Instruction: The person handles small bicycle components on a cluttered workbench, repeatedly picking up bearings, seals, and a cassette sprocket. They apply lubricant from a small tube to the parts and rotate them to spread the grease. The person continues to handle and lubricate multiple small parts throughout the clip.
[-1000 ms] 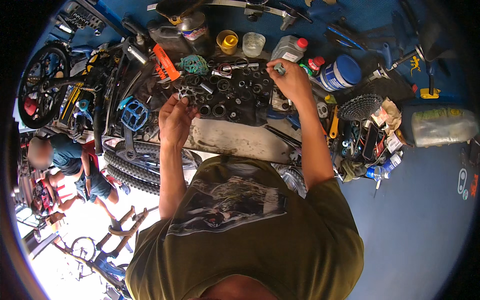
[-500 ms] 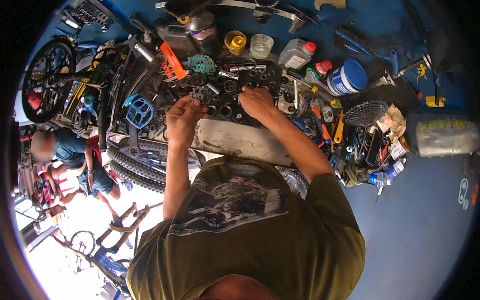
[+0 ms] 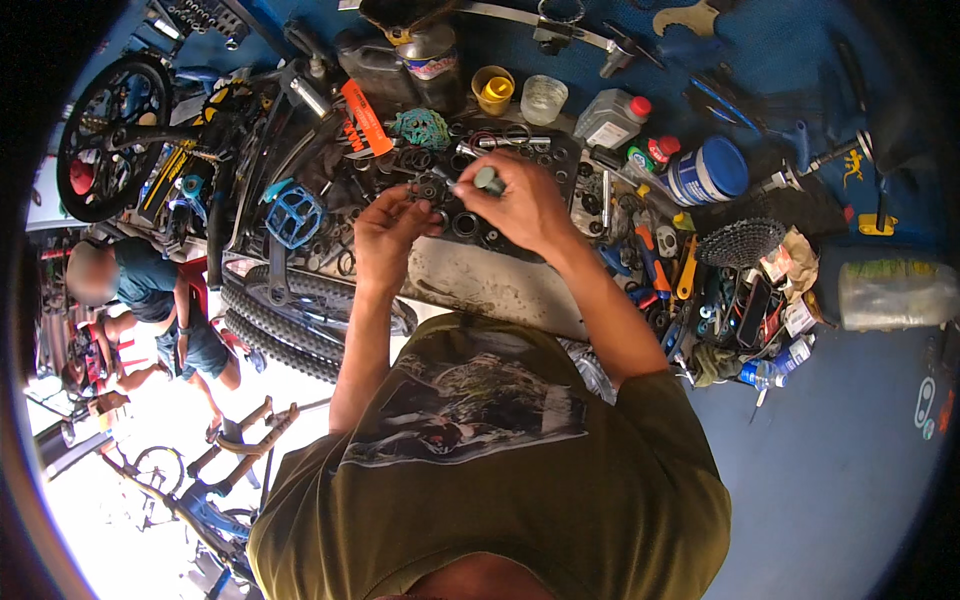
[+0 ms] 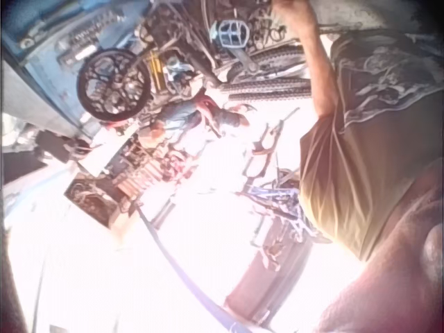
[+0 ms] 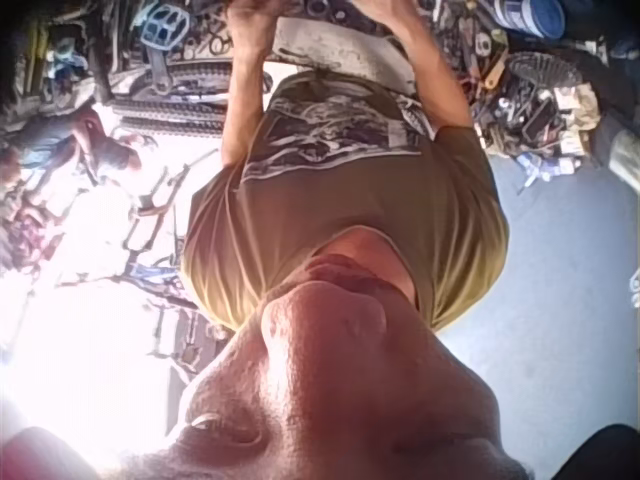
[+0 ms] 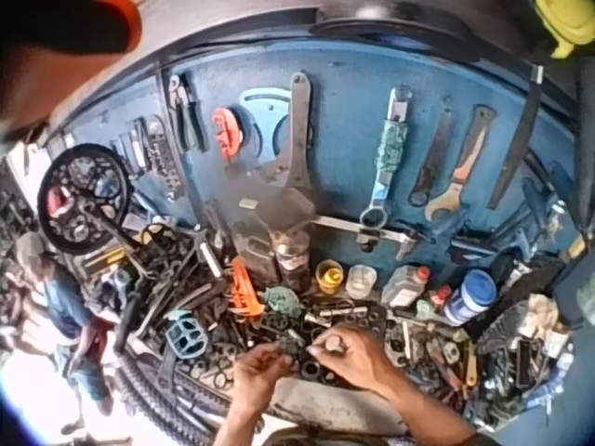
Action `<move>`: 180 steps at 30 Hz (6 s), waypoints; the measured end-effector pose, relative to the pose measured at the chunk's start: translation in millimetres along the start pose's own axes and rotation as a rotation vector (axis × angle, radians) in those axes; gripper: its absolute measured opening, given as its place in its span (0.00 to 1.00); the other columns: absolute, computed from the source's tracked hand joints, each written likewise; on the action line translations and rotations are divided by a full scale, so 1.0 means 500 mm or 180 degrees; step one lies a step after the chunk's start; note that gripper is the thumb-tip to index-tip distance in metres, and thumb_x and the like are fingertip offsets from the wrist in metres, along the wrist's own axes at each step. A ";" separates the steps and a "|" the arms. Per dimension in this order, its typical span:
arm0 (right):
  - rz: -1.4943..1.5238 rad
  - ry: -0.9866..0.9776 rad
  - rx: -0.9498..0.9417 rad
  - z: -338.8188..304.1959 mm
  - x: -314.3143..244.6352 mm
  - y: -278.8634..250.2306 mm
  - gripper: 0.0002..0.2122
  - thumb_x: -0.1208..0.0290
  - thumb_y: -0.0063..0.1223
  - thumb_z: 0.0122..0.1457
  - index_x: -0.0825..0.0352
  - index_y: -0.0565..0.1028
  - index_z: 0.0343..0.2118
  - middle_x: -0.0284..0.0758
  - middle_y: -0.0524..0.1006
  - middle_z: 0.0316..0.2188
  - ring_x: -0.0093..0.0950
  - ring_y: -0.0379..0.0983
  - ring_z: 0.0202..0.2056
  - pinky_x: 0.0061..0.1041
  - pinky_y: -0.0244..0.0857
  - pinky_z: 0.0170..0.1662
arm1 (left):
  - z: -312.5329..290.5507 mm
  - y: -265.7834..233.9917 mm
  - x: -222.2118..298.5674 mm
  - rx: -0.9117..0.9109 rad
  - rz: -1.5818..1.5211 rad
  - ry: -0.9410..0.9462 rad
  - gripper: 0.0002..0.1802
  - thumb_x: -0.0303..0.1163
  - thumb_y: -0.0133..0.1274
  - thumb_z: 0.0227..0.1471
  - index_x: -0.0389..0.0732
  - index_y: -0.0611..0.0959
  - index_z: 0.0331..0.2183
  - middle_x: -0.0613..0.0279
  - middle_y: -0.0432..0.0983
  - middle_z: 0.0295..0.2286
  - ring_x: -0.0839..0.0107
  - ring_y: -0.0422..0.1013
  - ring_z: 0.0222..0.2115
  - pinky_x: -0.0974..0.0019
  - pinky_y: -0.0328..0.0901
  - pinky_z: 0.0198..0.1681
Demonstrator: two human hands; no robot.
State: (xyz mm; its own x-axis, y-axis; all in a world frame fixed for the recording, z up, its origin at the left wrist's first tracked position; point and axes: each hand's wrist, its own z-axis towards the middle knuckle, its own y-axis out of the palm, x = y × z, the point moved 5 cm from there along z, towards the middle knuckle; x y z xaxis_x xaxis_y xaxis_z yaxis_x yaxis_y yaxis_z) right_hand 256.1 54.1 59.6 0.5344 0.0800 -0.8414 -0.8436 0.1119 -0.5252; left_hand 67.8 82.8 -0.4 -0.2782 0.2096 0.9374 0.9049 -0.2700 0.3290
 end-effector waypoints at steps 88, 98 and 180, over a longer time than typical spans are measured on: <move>-0.0361 -0.1426 -0.0421 -0.058 -0.151 -0.056 0.11 0.74 0.69 0.49 0.64 0.83 0.38 0.33 0.79 0.34 0.31 0.79 0.33 0.26 0.73 0.35 | -0.072 0.056 0.148 -0.0546 0.1658 0.1500 0.14 0.16 0.63 0.46 0.35 0.83 0.37 0.55 0.81 0.38 0.68 0.79 0.37 0.68 0.75 0.38; 0.0351 -0.1102 -0.0220 -0.052 -0.136 -0.057 0.08 0.71 0.66 0.54 0.66 0.81 0.36 0.35 0.82 0.31 0.30 0.80 0.31 0.27 0.71 0.33 | -0.055 0.063 0.130 -0.0843 0.0657 0.1314 0.12 0.17 0.63 0.49 0.33 0.80 0.37 0.65 0.77 0.31 0.77 0.73 0.34 0.74 0.69 0.36; -0.2142 0.1449 0.0188 -0.083 0.391 -0.211 0.13 0.67 0.59 0.53 0.50 0.80 0.43 0.42 0.81 0.39 0.43 0.78 0.42 0.43 0.71 0.45 | -0.016 0.083 -0.083 -0.0693 0.3097 0.1372 0.09 0.28 0.62 0.50 0.40 0.83 0.36 0.53 0.79 0.36 0.51 0.74 0.41 0.55 0.68 0.45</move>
State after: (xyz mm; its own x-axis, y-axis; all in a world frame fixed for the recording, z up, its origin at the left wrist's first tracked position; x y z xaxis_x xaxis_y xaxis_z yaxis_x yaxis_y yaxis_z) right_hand 447.4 17.0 -54.7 0.8417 -0.4321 -0.3238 -0.3383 0.0454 -0.9399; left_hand 114.3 55.7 -24.8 0.3992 -0.5204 0.7549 0.7341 -0.3119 -0.6032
